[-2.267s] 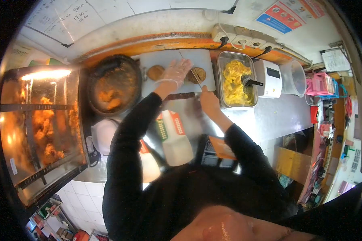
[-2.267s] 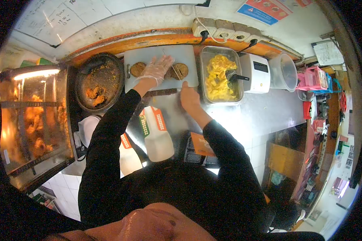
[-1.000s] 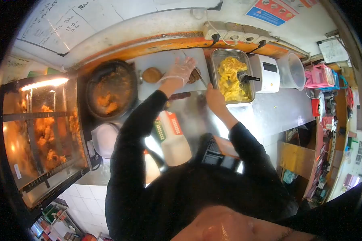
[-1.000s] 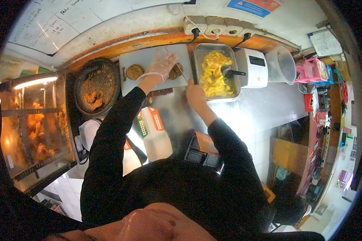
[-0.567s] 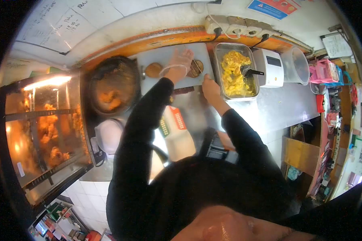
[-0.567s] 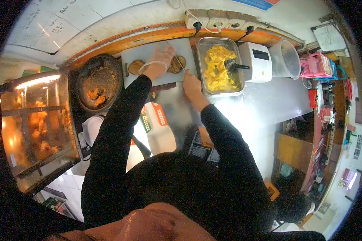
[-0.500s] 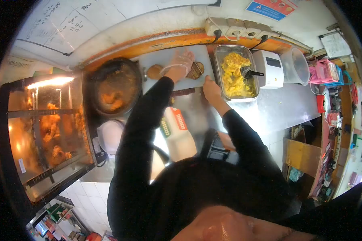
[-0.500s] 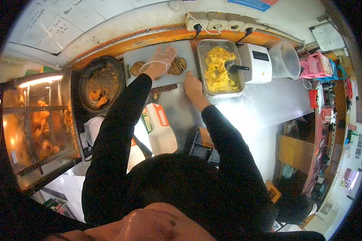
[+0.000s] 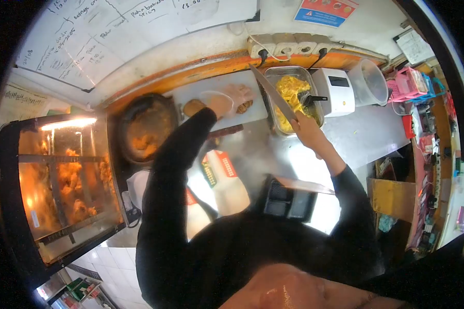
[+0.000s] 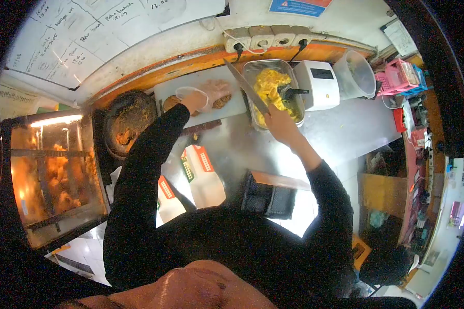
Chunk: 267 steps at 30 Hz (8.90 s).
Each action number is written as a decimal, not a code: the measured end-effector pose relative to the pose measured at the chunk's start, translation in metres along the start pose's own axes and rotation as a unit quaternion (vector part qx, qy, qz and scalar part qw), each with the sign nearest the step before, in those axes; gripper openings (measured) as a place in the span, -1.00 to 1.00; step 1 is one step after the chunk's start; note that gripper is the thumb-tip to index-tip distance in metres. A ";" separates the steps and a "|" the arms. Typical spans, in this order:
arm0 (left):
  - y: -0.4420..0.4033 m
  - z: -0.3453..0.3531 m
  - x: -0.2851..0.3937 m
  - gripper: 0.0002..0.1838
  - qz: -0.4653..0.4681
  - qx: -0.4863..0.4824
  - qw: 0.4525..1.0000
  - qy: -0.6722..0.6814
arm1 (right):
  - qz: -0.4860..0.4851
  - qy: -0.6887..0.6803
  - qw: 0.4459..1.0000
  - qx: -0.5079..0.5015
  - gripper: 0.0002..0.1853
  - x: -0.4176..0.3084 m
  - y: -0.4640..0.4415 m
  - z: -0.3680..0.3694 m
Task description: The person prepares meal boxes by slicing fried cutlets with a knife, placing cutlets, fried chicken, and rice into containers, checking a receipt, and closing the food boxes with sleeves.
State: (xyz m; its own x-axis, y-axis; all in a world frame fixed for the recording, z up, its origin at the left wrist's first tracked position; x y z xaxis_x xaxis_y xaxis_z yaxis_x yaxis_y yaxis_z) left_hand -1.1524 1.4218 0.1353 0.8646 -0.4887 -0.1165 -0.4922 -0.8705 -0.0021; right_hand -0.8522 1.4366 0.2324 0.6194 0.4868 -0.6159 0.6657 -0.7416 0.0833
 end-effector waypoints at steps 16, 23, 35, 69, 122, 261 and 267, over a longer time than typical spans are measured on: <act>-0.040 0.038 -0.005 -0.53 -0.144 -0.081 0.966 0.198 | 0.168 0.030 0.985 0.022 -0.76 0.015 0.084 -0.017; 0.028 -0.080 0.034 -0.60 -0.144 -0.228 0.791 0.550 | 0.153 0.015 0.988 0.032 -0.76 0.025 0.082 -0.032; 0.148 -0.103 0.195 -0.44 -0.116 -0.261 0.894 0.346 | 0.108 -0.037 0.993 0.002 -0.74 -0.008 0.063 -0.020; 0.154 0.068 -0.076 -0.60 -0.279 -0.032 0.951 0.129 | -0.123 0.140 0.982 -0.008 -0.80 0.059 0.058 0.011; -0.028 0.012 0.030 -0.15 -0.231 -0.091 0.951 0.183 | 0.082 -0.026 0.994 0.067 -0.61 0.019 0.049 -0.037; 0.038 0.000 -0.009 -0.25 -0.185 -0.059 0.978 0.076 | 0.154 0.068 0.985 -0.024 -0.77 -0.038 -0.054 0.151; 0.039 0.006 -0.011 -0.24 -0.181 -0.056 0.980 0.065 | 0.148 0.075 0.986 -0.022 -0.74 -0.036 -0.056 0.161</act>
State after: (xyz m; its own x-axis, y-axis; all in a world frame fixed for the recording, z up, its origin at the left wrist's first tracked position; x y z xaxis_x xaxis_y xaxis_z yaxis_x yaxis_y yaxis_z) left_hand -1.1818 1.3931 0.1310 0.9897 -0.1434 -0.0010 -0.1427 -0.9857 0.0898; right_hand -0.9786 1.3862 0.1244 0.8415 0.3166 -0.4377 0.4617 -0.8422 0.2785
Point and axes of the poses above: each hand's wrist, its own y-axis away from the middle knuckle, its own z-axis out of the palm, x = y × z, the point moved 1 cm from there along -y, towards the middle knuckle, and after that the axes turned 5 degrees about -y, right-handed, at the moved point
